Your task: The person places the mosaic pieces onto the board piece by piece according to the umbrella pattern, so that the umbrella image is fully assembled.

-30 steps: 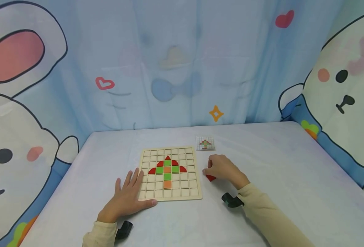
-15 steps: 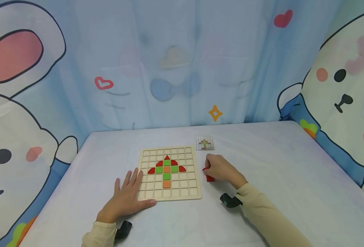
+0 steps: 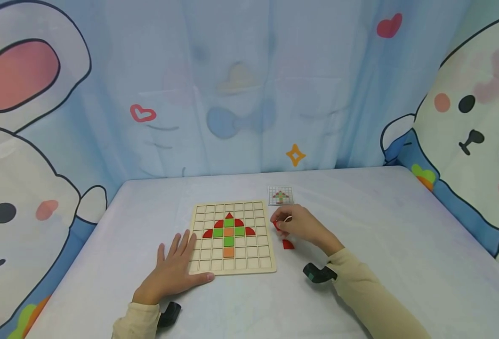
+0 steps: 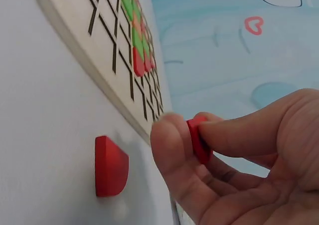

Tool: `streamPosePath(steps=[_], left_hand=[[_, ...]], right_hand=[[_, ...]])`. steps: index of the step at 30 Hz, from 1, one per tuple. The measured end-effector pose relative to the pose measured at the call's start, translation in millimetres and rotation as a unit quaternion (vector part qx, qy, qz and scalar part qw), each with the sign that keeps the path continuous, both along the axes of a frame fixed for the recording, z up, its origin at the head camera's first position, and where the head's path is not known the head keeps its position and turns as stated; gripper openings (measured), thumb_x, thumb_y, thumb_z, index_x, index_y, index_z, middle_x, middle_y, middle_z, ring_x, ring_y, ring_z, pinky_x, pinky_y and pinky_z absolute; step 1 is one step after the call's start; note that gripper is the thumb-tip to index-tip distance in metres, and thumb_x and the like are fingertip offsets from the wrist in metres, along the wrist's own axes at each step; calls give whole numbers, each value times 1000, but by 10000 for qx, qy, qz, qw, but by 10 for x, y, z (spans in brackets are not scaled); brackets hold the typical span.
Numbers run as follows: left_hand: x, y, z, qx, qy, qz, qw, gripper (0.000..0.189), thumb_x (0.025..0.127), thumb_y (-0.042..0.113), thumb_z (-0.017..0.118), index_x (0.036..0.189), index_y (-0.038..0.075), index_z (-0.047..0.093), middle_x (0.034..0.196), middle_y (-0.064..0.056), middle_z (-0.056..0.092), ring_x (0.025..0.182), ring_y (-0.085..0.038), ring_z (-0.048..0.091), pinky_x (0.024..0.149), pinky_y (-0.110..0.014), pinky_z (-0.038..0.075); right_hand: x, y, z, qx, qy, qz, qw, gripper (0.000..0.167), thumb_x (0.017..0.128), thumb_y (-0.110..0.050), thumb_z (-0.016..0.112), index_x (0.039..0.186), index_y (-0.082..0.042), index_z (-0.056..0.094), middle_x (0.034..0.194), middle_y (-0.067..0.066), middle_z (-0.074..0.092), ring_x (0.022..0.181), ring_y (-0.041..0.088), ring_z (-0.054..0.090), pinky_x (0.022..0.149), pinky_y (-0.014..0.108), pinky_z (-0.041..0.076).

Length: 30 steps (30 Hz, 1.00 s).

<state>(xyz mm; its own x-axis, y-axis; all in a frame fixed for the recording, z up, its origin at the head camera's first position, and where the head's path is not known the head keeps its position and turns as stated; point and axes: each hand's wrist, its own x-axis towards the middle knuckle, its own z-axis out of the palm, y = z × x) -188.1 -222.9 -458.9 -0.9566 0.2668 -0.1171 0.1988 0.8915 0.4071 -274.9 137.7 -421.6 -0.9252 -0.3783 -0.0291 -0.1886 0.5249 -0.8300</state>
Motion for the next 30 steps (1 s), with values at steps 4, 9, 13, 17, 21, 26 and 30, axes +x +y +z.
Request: streamPosePath(steps=[4,9,13,17,21,26,30], left_hand=[[-3,-1,2,-17,-11,14,10000,125,87,75,73,170,0,17,178,-21,8,162,-46,1,119,-75,-7],[1,-2,4,-4,-9,8,10000,125,87,74,74,170,0,18,177,-21,8,162,-46,1,119,-75,-7],[6,-2,6,-2,5,-2,10000,125,87,73,75,170,-1,18,177,-22,8,162,-46,1,119,-75,-7],[7,-4,5,1,-5,-4,10000,125,87,73,74,170,-1,18,177,-22,8,162,-46,1,119,-75,-7],[4,-5,-1,14,-8,0,10000,125,87,73,74,170,0,17,177,-21,8,162,-46,0,119,-75,-8],[1,-5,-7,-22,12,-3,10000,125,87,74,74,170,0,18,178,-21,7,162,-45,1,119,-75,-7],[8,-1,6,4,-9,8,10000,124,87,73,74,170,0,18,178,-21,7,162,-45,1,120,-74,-7]], right_hand=[[12,-17,31,-432,-190,172,9987,28,103,8,55,125,7,72,107,18,65,75,23,72,75,35,62],[35,-63,47,-572,-37,181,9982,24,103,8,57,119,7,75,108,16,68,80,22,69,79,37,62],[68,-110,58,-514,191,78,9985,18,101,5,65,115,4,77,104,9,70,87,24,66,81,39,60],[109,-174,70,-612,188,111,9979,12,99,2,71,110,2,78,97,6,71,85,27,66,78,39,57],[167,-257,90,-791,9,211,9966,8,99,2,73,105,0,77,89,6,72,80,27,67,76,41,58],[247,-377,90,-909,-152,344,9952,6,100,2,72,104,0,76,91,6,72,80,23,70,79,40,61],[306,-485,86,-1207,-385,579,9903,8,99,6,70,104,3,75,95,10,72,83,28,74,80,39,63]])
